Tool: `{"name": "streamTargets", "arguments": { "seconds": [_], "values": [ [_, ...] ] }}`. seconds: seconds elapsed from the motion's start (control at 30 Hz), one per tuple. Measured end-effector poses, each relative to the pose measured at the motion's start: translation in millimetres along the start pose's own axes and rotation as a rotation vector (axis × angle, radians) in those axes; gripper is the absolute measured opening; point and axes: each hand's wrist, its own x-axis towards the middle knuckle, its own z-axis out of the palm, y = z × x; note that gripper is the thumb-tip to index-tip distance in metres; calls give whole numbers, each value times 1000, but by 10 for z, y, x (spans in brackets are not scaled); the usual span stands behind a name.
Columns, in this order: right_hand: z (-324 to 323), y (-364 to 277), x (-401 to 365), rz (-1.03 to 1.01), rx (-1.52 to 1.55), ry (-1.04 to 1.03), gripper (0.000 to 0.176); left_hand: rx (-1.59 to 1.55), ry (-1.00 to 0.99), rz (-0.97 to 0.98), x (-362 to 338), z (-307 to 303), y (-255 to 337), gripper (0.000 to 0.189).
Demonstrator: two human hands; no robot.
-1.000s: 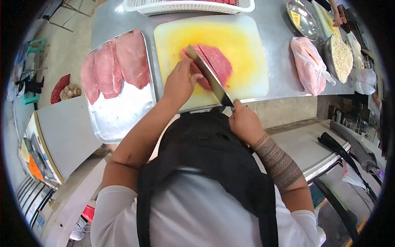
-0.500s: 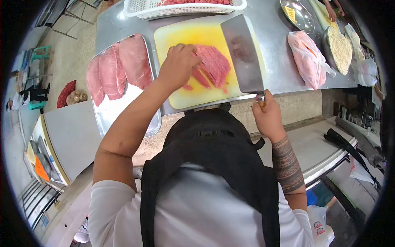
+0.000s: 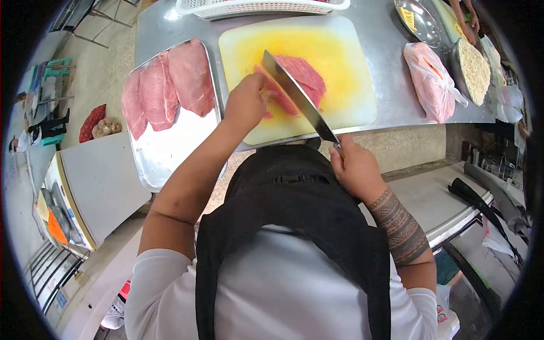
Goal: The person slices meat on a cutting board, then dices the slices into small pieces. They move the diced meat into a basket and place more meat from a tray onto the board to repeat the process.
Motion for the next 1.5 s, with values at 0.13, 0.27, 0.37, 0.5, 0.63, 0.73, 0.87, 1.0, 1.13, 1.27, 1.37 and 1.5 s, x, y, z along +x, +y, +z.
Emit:
{"name": "streamTargets", "arguments": {
  "seconds": [0.13,0.27,0.37,0.5,0.63,0.73,0.87,1.0,1.13,1.27,1.37,1.5],
  "values": [
    [109,-4,68,-64,-40,27,24,-225,-94,-172,-15,31,155,25],
    [143,-143,177,-67,-60,-13,24,-123,-81,-128,6,156,76,19],
    [114,-308,305,-45,-61,-51,23,-35,-30,-32,6,172,74,20],
    [108,-382,548,-85,-46,-80,23,-18,8,0,-9,204,20,22],
    [75,-456,642,-78,-48,-111,23,-113,20,-12,-29,256,-22,16],
    [38,-497,705,-94,-52,-138,22,-199,-14,-86,-40,268,-48,16],
    [307,-503,936,-92,-31,-128,22,-210,-38,-116,-53,248,-49,15],
    [512,-533,1074,-73,-20,-72,27,-2,-79,-82,-43,85,32,16],
    [249,-547,846,-49,-37,-99,26,-220,-88,-157,-43,194,-25,18],
    [43,-300,186,41,-69,-171,27,-222,-132,-134,-35,154,-11,22],
    [260,-184,244,66,-63,-162,27,-269,-198,-170,-40,56,66,22],
    [264,-148,637,-20,-23,-80,27,-121,24,3,-97,-111,-125,23]
  ]
}}
